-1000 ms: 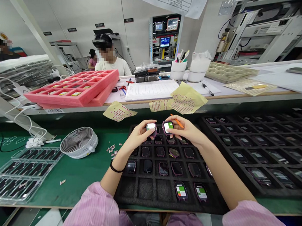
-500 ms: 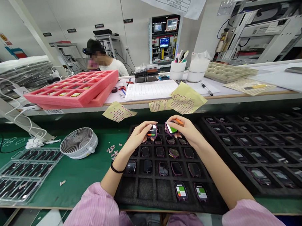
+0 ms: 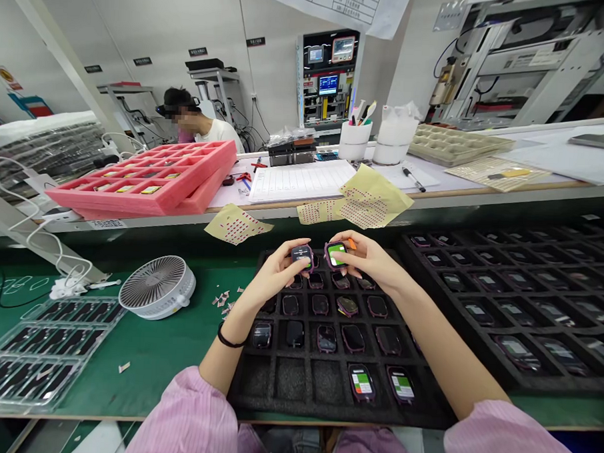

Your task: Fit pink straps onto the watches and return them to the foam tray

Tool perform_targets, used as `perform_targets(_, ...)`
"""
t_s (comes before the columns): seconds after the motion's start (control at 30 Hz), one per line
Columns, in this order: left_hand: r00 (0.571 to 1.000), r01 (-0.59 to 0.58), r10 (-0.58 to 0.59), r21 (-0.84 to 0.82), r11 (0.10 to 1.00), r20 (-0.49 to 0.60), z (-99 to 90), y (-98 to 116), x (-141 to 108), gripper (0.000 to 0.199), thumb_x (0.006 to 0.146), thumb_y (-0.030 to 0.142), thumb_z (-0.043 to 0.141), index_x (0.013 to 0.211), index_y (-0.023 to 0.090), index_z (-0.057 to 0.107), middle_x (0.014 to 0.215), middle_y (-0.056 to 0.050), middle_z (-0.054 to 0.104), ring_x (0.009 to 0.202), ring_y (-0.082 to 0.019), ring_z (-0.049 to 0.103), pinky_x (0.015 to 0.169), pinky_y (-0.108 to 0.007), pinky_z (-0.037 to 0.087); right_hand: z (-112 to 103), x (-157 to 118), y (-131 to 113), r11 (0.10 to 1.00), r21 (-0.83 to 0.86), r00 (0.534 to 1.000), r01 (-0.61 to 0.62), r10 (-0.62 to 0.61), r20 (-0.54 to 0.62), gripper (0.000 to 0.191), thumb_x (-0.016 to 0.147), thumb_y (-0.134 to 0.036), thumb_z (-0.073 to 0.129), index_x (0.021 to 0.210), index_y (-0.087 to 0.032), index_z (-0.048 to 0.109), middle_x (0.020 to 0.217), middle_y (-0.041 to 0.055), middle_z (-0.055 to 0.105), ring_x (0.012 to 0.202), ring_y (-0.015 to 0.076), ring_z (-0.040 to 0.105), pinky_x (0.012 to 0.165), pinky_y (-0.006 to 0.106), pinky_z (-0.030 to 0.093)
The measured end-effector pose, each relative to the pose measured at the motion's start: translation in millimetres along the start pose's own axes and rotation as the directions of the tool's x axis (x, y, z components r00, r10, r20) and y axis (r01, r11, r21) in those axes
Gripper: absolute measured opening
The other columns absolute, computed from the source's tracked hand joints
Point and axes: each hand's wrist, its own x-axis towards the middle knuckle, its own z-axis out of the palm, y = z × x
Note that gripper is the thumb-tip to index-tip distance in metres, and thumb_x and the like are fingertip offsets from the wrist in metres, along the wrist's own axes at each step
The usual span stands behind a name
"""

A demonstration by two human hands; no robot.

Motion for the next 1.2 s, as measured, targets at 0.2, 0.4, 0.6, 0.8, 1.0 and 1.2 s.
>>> perform_targets(0.2,0.998,-0.052,0.053,-0.065,0.997,0.015,-3.4,2.7,-3.5,0.065,0.071,0.024,0.078,0.130,0.021,0.049,0.123,-0.008,0.056,0.104,-0.018,0.059,0.089,-0.029,0.051,1.3,-2.6,-3.6,1.000,0.001,0.999,0.000,0.000,0.039,0.047,0.063,-0.034,0.083,0.098,-0.020,0.055,0.079,-0.0016,0.059,0.055,0.0084,0.054,0.038,0.018,0.033)
perform_targets(0.4,0.993,-0.093,0.088,-0.065,0.994,-0.072,-9.8,-0.6,-0.8,0.062,0.070,0.023,0.079,0.126,0.020,0.052,0.119,-0.009,0.060,0.105,-0.020,0.061,0.092,-0.031,0.051,0.0,-2.9,-3.2,1.000,0.017,0.998,-0.004,0.003,0.060,0.043,0.071,-0.039,0.078,0.103,-0.019,0.057,0.077,-0.0013,0.057,0.057,0.0105,0.058,0.038,0.017,0.036)
perform_targets(0.6,0.990,-0.102,0.098,-0.041,0.994,-0.100,-12.7,-3.9,1.8,0.063,0.069,0.023,0.079,0.126,0.019,0.052,0.115,-0.008,0.062,0.096,-0.017,0.064,0.089,-0.030,0.052,-4.0,-0.5,0.4,0.996,0.090,0.999,-0.014,0.009,0.050,0.041,0.077,-0.048,0.071,0.103,-0.018,0.060,0.080,0.0015,0.059,0.058,0.0128,0.063,0.037,0.018,0.038)
perform_targets(0.8,0.961,-0.262,0.274,0.221,0.940,-0.029,2.8,-7.8,-1.1,0.055,0.077,0.022,0.072,0.128,0.018,0.051,0.115,-0.010,0.064,0.094,-0.018,0.064,0.078,-0.029,0.053,6.1,-0.2,4.9,0.995,0.079,0.998,-0.057,0.053,0.043,0.038,0.082,-0.049,0.063,0.104,-0.018,0.060,0.076,0.0019,0.060,0.059,0.0139,0.064,0.036,0.017,0.038)
perform_targets(1.0,0.824,-0.485,0.547,0.680,0.551,0.145,12.4,-18.3,3.7,0.048,0.077,0.021,0.073,0.123,0.021,0.056,0.114,-0.010,0.061,0.106,-0.024,0.056,0.092,-0.041,0.048,19.4,-2.3,13.4,0.999,-0.033,0.998,-0.010,0.012,0.069,0.040,0.086,-0.050,0.057,0.109,-0.018,0.060,0.077,0.0000,0.058,0.051,0.0094,0.056,0.036,0.019,0.041)
perform_targets(1.2,0.806,-0.412,0.568,0.848,0.333,0.169,13.8,-27.8,7.6,0.043,0.079,0.016,0.068,0.120,0.018,0.056,0.118,-0.011,0.061,0.107,-0.025,0.058,0.085,-0.038,0.048,21.7,-10.7,14.8,0.969,-0.246,0.999,0.011,0.002,0.050,0.048,0.087,-0.041,0.057,0.130,-0.019,0.052,0.084,0.0000,0.062,0.042,0.0055,0.046,0.040,0.022,0.041)
